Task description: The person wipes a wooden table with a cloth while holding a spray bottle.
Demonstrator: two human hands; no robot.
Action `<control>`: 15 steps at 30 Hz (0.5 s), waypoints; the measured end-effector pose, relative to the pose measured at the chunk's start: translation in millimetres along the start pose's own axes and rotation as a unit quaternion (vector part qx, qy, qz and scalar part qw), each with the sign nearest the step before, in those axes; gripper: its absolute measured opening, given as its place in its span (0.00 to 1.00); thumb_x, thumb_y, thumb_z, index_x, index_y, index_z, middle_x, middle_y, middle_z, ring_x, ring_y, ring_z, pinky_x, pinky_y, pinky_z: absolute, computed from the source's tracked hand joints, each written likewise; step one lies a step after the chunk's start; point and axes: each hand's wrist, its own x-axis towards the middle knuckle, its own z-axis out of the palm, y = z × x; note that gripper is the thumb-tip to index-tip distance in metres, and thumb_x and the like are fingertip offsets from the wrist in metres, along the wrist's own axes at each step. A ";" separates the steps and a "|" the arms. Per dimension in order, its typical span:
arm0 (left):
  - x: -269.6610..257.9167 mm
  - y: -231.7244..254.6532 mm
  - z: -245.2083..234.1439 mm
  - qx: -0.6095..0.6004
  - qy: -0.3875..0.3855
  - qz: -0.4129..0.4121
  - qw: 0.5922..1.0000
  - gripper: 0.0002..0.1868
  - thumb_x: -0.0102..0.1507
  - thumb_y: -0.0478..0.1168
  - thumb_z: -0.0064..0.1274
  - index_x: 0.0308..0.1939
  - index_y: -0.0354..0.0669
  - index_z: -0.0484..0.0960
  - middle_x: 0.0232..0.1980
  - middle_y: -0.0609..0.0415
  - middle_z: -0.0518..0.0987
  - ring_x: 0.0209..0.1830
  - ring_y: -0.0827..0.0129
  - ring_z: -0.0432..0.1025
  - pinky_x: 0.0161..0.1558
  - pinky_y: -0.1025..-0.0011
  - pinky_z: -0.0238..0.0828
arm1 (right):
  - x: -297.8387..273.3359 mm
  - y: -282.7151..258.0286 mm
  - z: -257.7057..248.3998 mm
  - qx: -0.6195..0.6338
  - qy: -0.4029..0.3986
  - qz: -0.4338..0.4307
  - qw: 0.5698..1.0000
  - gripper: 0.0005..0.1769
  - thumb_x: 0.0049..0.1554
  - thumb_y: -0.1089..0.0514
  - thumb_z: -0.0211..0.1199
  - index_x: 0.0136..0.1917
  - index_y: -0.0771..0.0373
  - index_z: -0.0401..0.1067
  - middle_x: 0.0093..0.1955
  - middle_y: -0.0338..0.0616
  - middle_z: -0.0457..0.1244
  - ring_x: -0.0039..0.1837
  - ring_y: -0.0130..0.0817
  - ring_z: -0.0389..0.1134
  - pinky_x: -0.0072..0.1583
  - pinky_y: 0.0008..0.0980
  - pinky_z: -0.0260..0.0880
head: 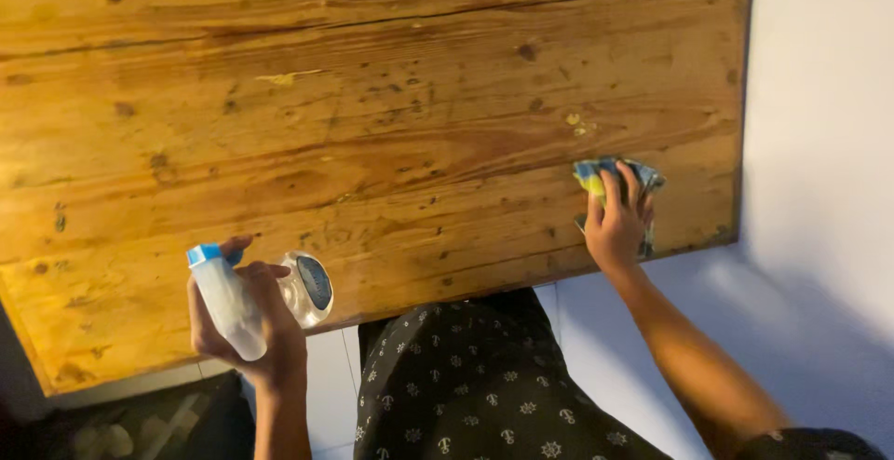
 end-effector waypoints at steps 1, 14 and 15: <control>0.7 5.6 12.4 -0.008 -0.028 0.010 1.000 0.09 0.71 0.27 0.48 0.55 0.24 0.74 0.54 0.43 0.81 0.36 0.68 0.77 0.45 0.73 0.74 | 6.0 1.0 6.3 0.003 0.021 0.044 0.999 0.22 0.61 0.58 0.64 0.69 0.57 0.71 0.76 0.46 0.59 0.70 0.56 0.60 0.67 0.55 0.59; -36.4 59.9 169.6 0.012 -0.167 0.028 0.985 0.11 0.68 0.29 0.48 0.53 0.26 0.78 0.45 0.46 0.82 0.35 0.70 0.78 0.48 0.72 0.75 | -26.0 -29.2 21.8 0.188 -0.109 -0.162 0.963 0.33 0.53 0.57 0.71 0.69 0.37 0.70 0.80 0.38 0.53 0.71 0.49 0.54 0.68 0.61 0.50; -39.9 64.5 181.1 0.004 -0.174 0.027 0.984 0.11 0.68 0.30 0.48 0.53 0.27 0.77 0.47 0.46 0.82 0.35 0.70 0.78 0.47 0.72 0.75 | -34.1 -6.1 18.1 0.198 -0.091 -0.171 0.961 0.34 0.52 0.57 0.71 0.70 0.38 0.69 0.80 0.38 0.53 0.71 0.49 0.54 0.67 0.60 0.50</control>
